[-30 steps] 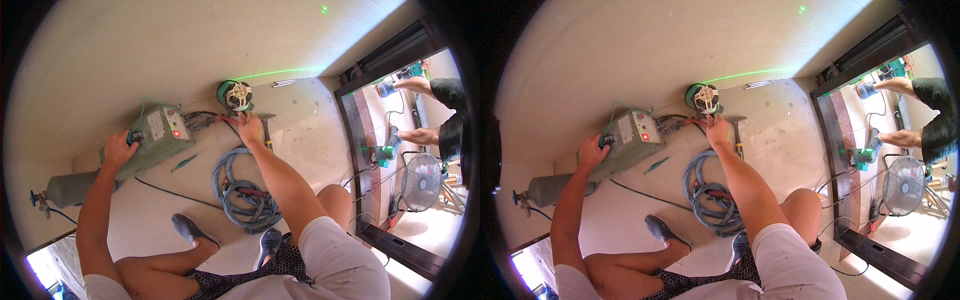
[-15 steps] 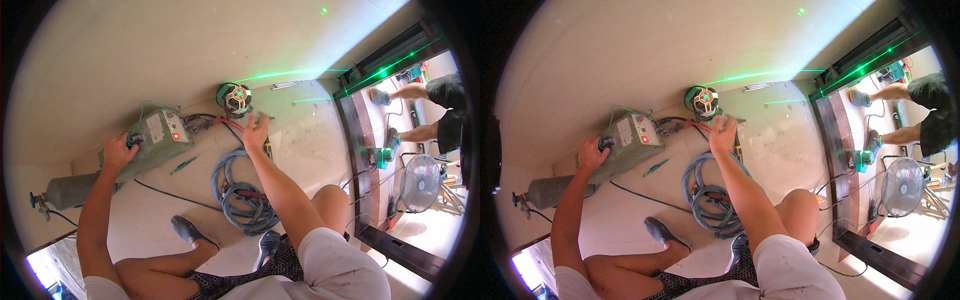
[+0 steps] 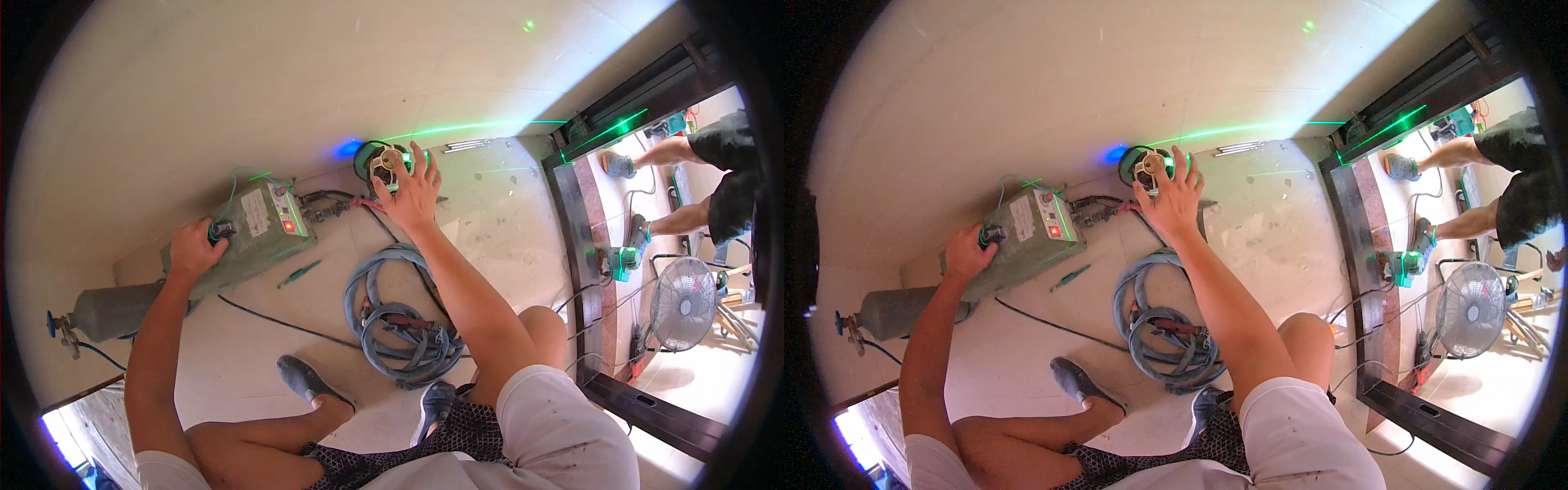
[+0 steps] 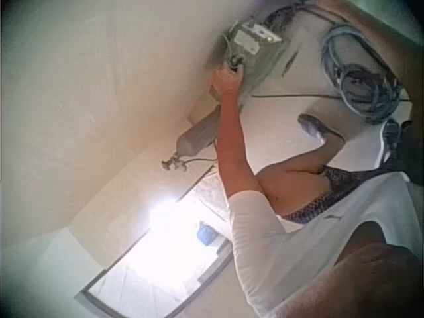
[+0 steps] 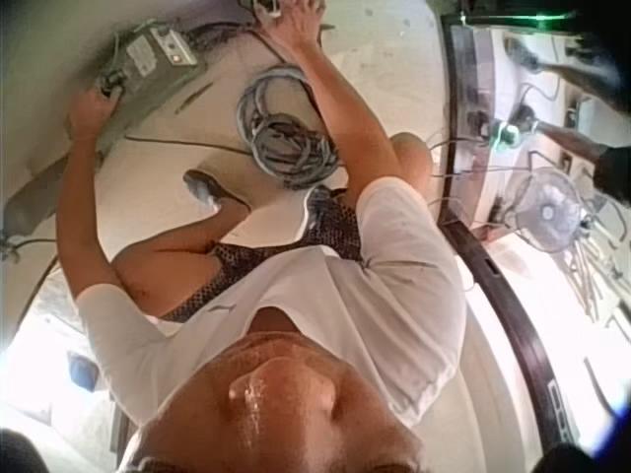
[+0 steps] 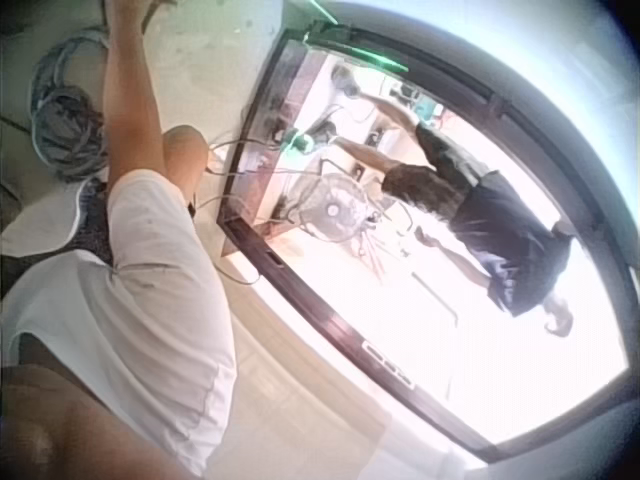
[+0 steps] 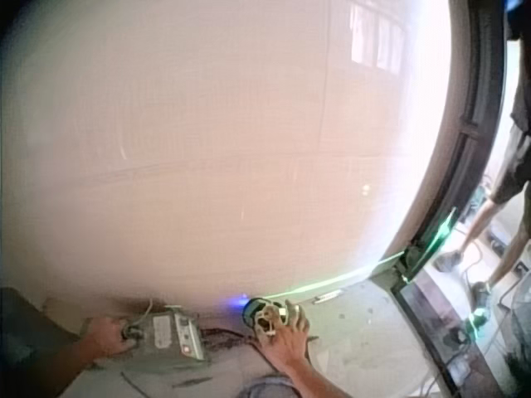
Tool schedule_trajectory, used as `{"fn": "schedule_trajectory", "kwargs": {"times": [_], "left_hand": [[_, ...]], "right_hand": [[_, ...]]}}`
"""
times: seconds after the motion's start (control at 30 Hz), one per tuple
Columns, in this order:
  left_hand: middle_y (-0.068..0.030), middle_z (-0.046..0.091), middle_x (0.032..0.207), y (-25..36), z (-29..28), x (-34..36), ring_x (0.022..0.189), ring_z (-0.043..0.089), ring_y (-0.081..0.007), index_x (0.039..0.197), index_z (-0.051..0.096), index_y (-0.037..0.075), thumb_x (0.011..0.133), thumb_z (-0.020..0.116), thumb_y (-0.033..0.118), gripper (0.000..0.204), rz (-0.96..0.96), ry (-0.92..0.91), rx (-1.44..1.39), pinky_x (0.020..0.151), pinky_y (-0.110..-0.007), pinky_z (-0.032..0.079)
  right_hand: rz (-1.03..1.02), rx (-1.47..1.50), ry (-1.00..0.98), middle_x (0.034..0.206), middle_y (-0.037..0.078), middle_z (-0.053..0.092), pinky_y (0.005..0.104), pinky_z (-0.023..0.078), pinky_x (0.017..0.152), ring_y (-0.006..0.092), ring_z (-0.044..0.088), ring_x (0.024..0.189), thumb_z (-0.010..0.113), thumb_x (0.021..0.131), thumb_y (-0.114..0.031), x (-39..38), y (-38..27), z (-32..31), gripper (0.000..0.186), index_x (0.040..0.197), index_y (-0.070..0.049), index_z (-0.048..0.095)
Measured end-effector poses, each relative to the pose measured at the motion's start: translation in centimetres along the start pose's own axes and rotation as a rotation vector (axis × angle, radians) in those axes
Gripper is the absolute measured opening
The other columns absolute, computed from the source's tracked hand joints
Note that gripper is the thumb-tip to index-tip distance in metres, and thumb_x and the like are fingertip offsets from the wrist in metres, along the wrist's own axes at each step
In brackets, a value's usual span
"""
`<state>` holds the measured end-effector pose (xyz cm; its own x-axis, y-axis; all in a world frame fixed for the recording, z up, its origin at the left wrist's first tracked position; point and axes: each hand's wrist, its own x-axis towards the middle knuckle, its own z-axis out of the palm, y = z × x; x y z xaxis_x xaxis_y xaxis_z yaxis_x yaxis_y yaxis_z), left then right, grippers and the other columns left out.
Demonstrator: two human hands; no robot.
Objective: The person uses a hammer to knock on a door frame, then prepares a welding machine by untangling hoses and cables, connecting an electrical plug to a power strip, opening a gas cylinder valve, and assembling a welding torch.
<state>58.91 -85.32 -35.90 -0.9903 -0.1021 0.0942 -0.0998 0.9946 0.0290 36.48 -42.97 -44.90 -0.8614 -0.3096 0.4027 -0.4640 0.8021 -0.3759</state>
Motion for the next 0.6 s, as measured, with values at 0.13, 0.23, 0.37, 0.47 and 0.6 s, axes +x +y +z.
{"fn": "schedule_trajectory", "kwargs": {"times": [0.13,0.23,0.37,0.47,0.6], "left_hand": [[-0.0216,0.073,0.09,0.5,-0.1,0.1,0.082,0.07,-0.0443,0.1,0.073,0.0,0.074,0.082,0.035,0.044,-0.022,-0.007,0.003,0.073,-0.054,0.057],[-0.0218,0.073,0.09,0.7,-0.1,0.1,0.083,0.07,-0.0444,0.101,0.073,0.0,0.075,0.081,0.036,0.045,-0.01,0.024,-0.005,0.073,-0.054,0.057],[-0.022,0.073,0.091,0.1,0.1,-0.4,0.084,0.07,-0.044,0.103,0.073,0.0,0.076,0.08,0.038,0.047,-0.014,0.024,0.004,0.073,-0.054,0.057],[-0.0219,0.074,0.092,0.3,-0.1,-0.2,0.084,0.07,-0.0441,0.105,0.073,0.0,0.077,0.079,0.039,0.048,-0.048,-0.025,0.003,0.074,-0.055,0.057],[-0.0211,0.074,0.091,1.3,-0.8,0.3,0.085,0.07,-0.0445,0.107,0.073,0.001,0.079,0.078,0.04,0.048,-0.071,-0.054,0.034,0.077,-0.056,0.056]], "right_hand": [[-0.028,0.076,0.095,0.163,0.019,0.036,0.0658,0.033,0.116,0.0508,0.033,0.148,0.069,0.094,-0.05,-0.5,0.9,0.2,0.062,0.148,-0.02,0.061],[-0.083,0.089,0.126,0.16,0.019,0.04,0.0651,0.033,0.116,0.0501,0.036,0.145,0.068,0.094,-0.049,-1.4,1.5,0.5,0.061,0.148,-0.02,0.06],[-0.08,0.169,0.142,0.154,0.021,0.045,0.0621,0.033,0.117,0.0483,0.04,0.143,0.07,0.094,-0.045,-1.6,1.2,0.5,0.066,0.15,-0.014,0.054],[0.056,0.302,0.238,0.153,0.024,0.046,0.0602,0.034,0.117,0.0474,0.041,0.141,0.072,0.092,-0.043,-2.1,1.1,1.0,0.073,0.152,-0.008,0.048],[0.351,0.295,0.182,0.152,0.025,0.046,0.058,0.035,0.116,0.0473,0.043,0.139,0.074,0.091,-0.04,-7.0,1.7,2.5,0.078,0.152,-0.002,0.044]]}}
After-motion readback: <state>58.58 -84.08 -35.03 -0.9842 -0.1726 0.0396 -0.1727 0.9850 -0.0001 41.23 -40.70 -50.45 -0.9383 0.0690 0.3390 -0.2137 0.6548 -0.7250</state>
